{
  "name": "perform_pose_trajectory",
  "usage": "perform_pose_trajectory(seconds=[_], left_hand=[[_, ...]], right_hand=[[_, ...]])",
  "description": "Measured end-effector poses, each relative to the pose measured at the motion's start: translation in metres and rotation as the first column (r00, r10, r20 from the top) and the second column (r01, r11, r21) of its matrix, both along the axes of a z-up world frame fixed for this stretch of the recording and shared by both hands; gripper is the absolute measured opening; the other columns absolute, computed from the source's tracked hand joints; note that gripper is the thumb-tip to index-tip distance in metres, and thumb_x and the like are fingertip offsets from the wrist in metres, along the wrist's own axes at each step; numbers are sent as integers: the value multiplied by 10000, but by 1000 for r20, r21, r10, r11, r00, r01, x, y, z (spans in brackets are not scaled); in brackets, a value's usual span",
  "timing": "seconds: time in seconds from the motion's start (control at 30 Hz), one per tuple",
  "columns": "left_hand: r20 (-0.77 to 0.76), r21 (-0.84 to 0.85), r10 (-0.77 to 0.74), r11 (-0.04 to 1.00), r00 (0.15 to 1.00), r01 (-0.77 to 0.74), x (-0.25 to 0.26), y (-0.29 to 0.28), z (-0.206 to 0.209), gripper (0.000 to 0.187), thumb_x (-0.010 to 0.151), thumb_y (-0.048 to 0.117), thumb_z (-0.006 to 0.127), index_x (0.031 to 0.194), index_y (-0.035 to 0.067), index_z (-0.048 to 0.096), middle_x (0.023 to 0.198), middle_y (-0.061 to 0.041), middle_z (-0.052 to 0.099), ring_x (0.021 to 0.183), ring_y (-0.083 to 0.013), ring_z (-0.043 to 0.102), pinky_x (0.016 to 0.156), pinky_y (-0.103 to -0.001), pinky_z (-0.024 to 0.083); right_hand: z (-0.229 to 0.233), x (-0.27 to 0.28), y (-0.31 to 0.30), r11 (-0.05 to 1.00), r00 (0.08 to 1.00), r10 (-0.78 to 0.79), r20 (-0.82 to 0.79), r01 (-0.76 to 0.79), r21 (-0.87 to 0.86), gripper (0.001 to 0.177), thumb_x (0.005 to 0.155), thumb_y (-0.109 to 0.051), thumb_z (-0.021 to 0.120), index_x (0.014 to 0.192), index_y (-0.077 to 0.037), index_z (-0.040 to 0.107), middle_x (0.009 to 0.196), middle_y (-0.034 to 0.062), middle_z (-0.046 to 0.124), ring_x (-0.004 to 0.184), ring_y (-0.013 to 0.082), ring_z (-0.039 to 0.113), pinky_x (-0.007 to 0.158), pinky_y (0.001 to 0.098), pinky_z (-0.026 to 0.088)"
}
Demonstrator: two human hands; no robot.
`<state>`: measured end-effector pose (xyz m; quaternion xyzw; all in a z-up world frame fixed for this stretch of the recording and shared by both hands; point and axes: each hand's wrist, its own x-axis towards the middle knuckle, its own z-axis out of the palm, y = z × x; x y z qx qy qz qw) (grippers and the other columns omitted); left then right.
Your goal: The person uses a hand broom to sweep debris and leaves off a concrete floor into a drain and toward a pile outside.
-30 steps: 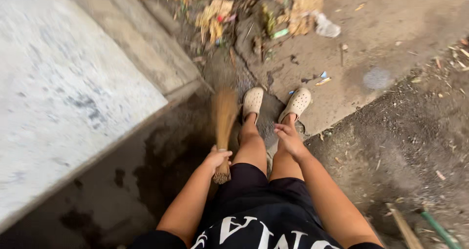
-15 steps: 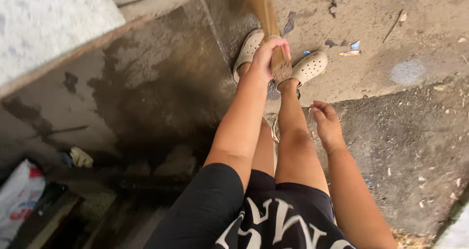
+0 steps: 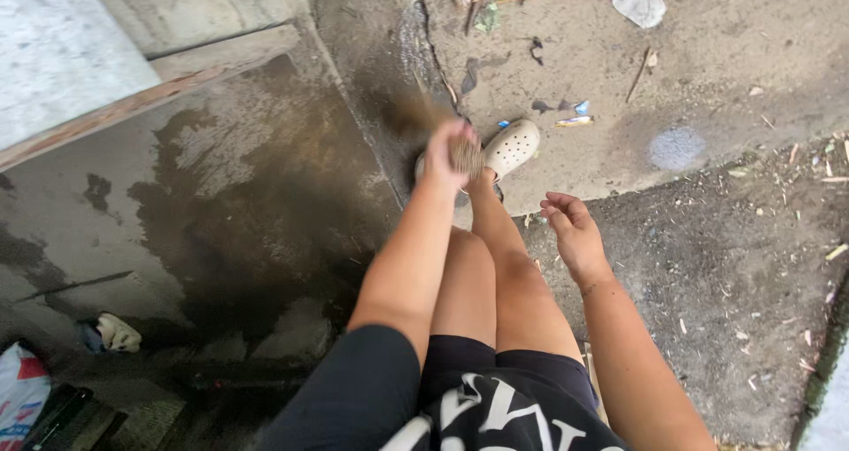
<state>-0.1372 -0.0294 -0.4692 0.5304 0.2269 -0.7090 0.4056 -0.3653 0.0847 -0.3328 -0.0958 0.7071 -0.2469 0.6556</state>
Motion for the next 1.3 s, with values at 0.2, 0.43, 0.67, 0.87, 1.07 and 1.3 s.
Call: perform_pose_trajectory(seconds=[0.2, 0.43, 0.67, 0.87, 1.07, 1.3], left_hand=[[291, -162, -666, 673, 687, 721, -31, -70, 61, 769, 759, -2, 692, 1396, 202, 314, 743, -116, 646, 563, -239, 646, 498, -398, 552], [67, -107, -962, 258, 266, 960, 8, 15, 68, 493, 790, 58, 711, 1215, 165, 483, 864, -112, 723, 731, -207, 708, 660, -351, 554], [449, -54, -893, -29, -2, 998, 64, -231, -33, 342, 815, 81, 747, 1138, -8, 679, 879, -108, 751, 760, -212, 719, 671, -364, 564], [575, 14, -761, 377, 301, 926, 29, -137, 50, 1113, 763, -127, 577, 1666, 264, 56, 873, -130, 626, 603, -209, 624, 490, -373, 543], [-150, 43, -985, 75, 80, 996, 72, -19, 61, 437, 742, 16, 752, 1091, 253, 637, 774, -104, 703, 692, -304, 672, 677, -499, 554], [214, -7, -958, -197, -190, 980, 18, -270, 5, 411, 808, -23, 714, 1196, 1, 582, 826, -169, 712, 664, -269, 706, 570, -417, 602]], right_hand=[[-6, -20, 20, 998, 998, -2, -58, 6, 68, 346, 1021, -132, 573, 1341, -2, 575, 1256, 93, 689, 1127, 176, 607, 989, 293, 468], [-8, -9, 33, 976, 978, -210, 14, 209, 58, 345, 1016, -119, 553, 1340, -1, 551, 1245, 97, 672, 1134, 165, 636, 974, 281, 491], [-7, 38, 47, 920, 921, -388, 19, 386, 71, 338, 1010, -98, 558, 1331, 8, 553, 1254, 115, 657, 1137, 157, 628, 1018, 296, 481], [8, 90, 37, 822, 826, -563, -12, 562, 94, 318, 1015, -114, 568, 1314, -3, 560, 1212, 98, 663, 1119, 169, 641, 996, 299, 493], [8, 133, 4, 719, 718, -694, -52, 695, 12, 313, 1018, -96, 513, 1315, -36, 592, 1230, 66, 668, 1116, 156, 648, 973, 286, 497], [-12, 159, 5, 667, 667, -745, -9, 744, -36, 280, 1041, -76, 518, 1307, -30, 591, 1219, 63, 672, 1106, 139, 643, 953, 269, 485]])
